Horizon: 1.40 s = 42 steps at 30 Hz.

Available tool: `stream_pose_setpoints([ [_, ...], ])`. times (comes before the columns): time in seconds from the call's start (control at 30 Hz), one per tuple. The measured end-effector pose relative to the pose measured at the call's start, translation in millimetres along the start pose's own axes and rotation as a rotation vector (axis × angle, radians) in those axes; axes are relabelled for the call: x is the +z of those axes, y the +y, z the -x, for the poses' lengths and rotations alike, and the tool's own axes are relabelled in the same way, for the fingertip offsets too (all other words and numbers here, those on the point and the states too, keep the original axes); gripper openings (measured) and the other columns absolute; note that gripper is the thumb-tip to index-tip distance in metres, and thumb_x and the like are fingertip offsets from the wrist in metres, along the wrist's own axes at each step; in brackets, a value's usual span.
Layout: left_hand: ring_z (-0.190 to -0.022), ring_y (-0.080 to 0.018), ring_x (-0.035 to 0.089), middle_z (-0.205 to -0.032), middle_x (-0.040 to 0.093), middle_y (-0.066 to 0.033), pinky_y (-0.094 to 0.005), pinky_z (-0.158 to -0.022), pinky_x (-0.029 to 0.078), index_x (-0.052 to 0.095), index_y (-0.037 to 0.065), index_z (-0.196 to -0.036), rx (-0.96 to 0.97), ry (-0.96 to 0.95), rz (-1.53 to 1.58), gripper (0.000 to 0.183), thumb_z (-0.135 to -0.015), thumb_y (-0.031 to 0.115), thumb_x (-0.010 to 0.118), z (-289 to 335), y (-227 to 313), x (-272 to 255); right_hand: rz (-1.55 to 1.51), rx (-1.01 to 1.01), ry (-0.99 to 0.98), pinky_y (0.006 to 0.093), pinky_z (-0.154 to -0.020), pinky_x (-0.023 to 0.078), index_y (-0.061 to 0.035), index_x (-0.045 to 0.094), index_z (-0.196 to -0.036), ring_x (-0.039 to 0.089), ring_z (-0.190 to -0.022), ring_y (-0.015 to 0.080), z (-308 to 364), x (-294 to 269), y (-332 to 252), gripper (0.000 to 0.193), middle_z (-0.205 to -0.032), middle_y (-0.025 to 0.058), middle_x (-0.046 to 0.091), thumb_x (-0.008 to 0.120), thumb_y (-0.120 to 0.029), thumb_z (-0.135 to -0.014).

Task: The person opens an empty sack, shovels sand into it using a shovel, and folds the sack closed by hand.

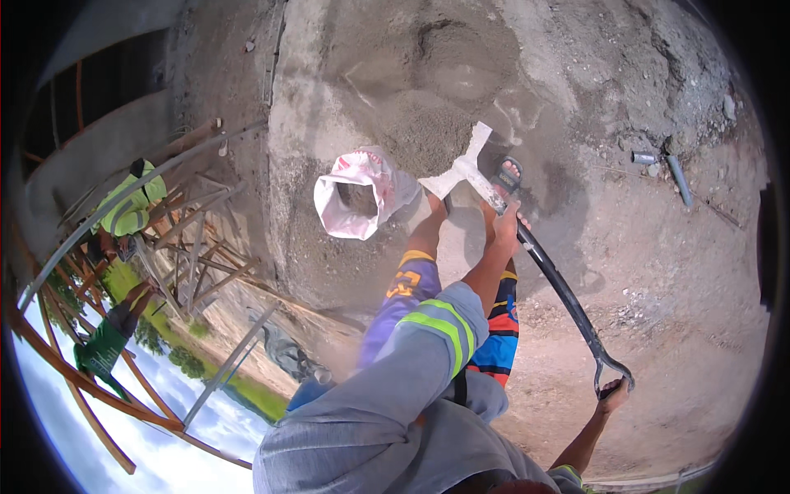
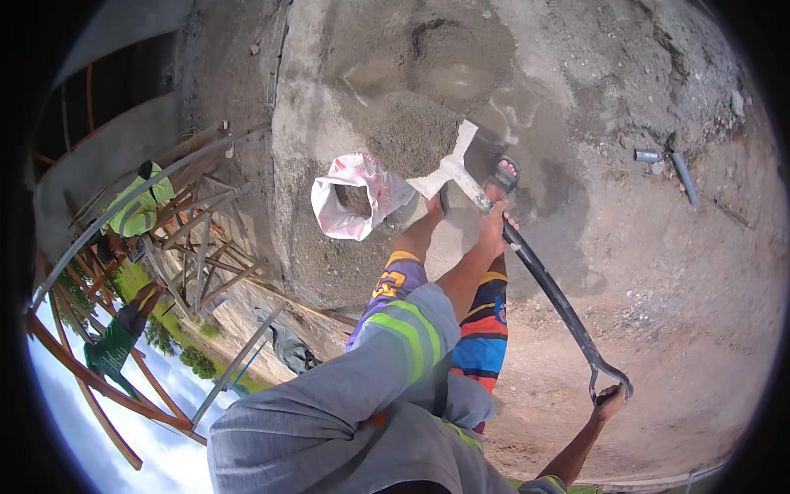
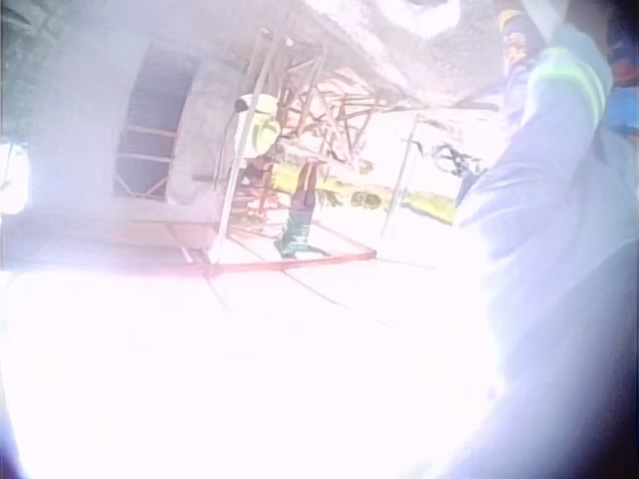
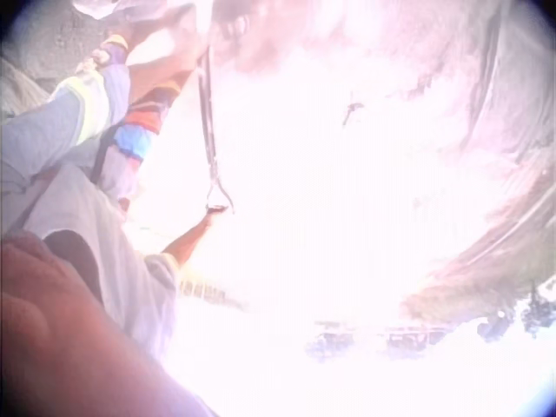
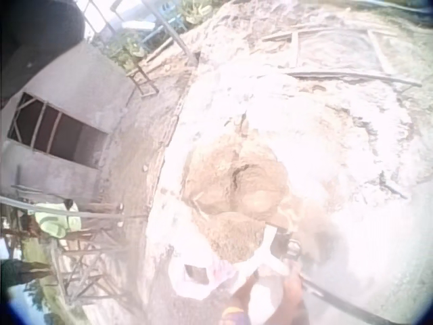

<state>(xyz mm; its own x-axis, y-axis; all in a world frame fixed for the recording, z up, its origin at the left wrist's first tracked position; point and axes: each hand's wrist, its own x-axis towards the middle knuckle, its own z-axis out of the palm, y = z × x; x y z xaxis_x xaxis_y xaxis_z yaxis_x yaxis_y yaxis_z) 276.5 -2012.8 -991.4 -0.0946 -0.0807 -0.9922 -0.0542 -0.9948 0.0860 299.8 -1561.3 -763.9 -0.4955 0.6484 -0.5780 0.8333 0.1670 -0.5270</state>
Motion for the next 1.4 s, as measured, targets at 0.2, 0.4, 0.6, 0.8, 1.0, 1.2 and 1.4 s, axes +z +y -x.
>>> stream_pose_setpoints([
  [0.2, -0.050, -0.0124, 0.047, -0.060, 0.045, 0.0016, -0.0294, -0.048, 0.044, 0.049, 0.013, -0.076, 0.053, 0.103, 0.177, 0.013, -0.082, 0.021, 0.056, 40.2, 17.3, -30.9, 0.165, -0.104, -0.170, 0.0224, -0.037, 0.032, -0.0130, 0.042, -0.062, 0.036, -0.039, 0.0083, 5.8, 24.0, -117.1, 0.030, -0.050, -0.0028, 0.038, 0.051, -0.028, -0.086],
  [0.4, -0.049, -0.0144, 0.046, -0.064, 0.044, -0.0011, -0.0309, -0.048, 0.043, 0.045, 0.011, -0.087, 0.238, -0.011, 0.489, 0.013, -0.082, 0.014, 0.057, 70.1, 59.6, -49.9, 0.346, -0.295, -0.293, 0.0229, -0.039, 0.031, -0.0145, 0.041, -0.061, 0.035, -0.040, 0.0080, 59.3, 76.4, -234.0, 0.031, -0.050, -0.0033, 0.036, 0.053, -0.029, -0.086],
  [0.6, -0.053, -0.0143, 0.048, -0.065, 0.047, -0.0039, -0.0298, -0.047, 0.044, 0.046, 0.005, -0.080, 0.194, -0.111, 0.826, 0.012, -0.085, 0.013, 0.055, 62.7, 133.5, -91.9, 0.489, -0.475, -0.559, 0.0229, -0.040, 0.030, -0.0128, 0.044, -0.069, 0.035, -0.044, 0.0069, 241.7, 160.3, -334.1, 0.026, -0.054, -0.0046, 0.035, 0.054, -0.029, -0.087],
  [0.8, -0.057, -0.0169, 0.052, -0.066, 0.049, -0.0043, -0.0313, -0.053, 0.048, 0.044, 0.009, -0.080, 0.076, -0.194, 1.174, 0.017, -0.083, 0.020, 0.056, 11.8, 230.1, -197.7, 0.470, -0.648, -1.397, 0.0234, -0.043, 0.045, -0.0006, 0.036, -0.106, 0.046, -0.059, 0.0107, 562.0, 275.6, -249.0, 0.051, -0.071, 0.0033, 0.040, 0.066, -0.033, -0.079],
  [1.0, -0.060, -0.0200, 0.055, -0.070, 0.052, -0.0068, -0.0316, -0.058, 0.052, 0.042, 0.007, -0.083, -0.027, -0.299, 1.250, 0.019, -0.081, 0.019, 0.057, 37.0, 263.3, -204.7, 0.236, -0.420, -1.684, 0.0313, -0.038, 0.052, 0.0044, 0.030, -0.111, 0.055, -0.052, 0.0194, 639.0, 288.7, -225.6, 0.072, -0.072, 0.0098, 0.047, 0.080, -0.022, -0.066],
  [1.2, -0.067, -0.0210, 0.055, -0.076, 0.050, -0.0077, -0.0343, -0.068, 0.054, 0.041, 0.004, -0.091, -0.077, -0.300, 1.030, 0.022, -0.085, 0.020, 0.055, 128.3, 261.8, -155.2, 0.271, -0.434, -2.141, 0.0337, -0.044, 0.055, 0.0062, 0.032, -0.114, 0.059, -0.054, 0.0240, 543.6, 237.2, -349.6, 0.068, -0.075, 0.0142, 0.053, 0.078, -0.015, -0.068],
  [1.4, -0.083, -0.0237, 0.054, -0.089, 0.049, -0.0090, -0.0431, -0.081, 0.050, 0.039, 0.004, -0.100, 0.251, -0.304, 0.787, 0.025, -0.087, 0.020, 0.054, 168.6, 267.7, -142.9, 0.060, -0.611, -1.408, 0.0273, -0.046, 0.044, 0.0057, 0.037, -0.110, 0.049, -0.055, 0.0178, 390.8, 179.1, -363.8, 0.049, -0.073, 0.0074, 0.046, 0.063, -0.022, -0.080],
])
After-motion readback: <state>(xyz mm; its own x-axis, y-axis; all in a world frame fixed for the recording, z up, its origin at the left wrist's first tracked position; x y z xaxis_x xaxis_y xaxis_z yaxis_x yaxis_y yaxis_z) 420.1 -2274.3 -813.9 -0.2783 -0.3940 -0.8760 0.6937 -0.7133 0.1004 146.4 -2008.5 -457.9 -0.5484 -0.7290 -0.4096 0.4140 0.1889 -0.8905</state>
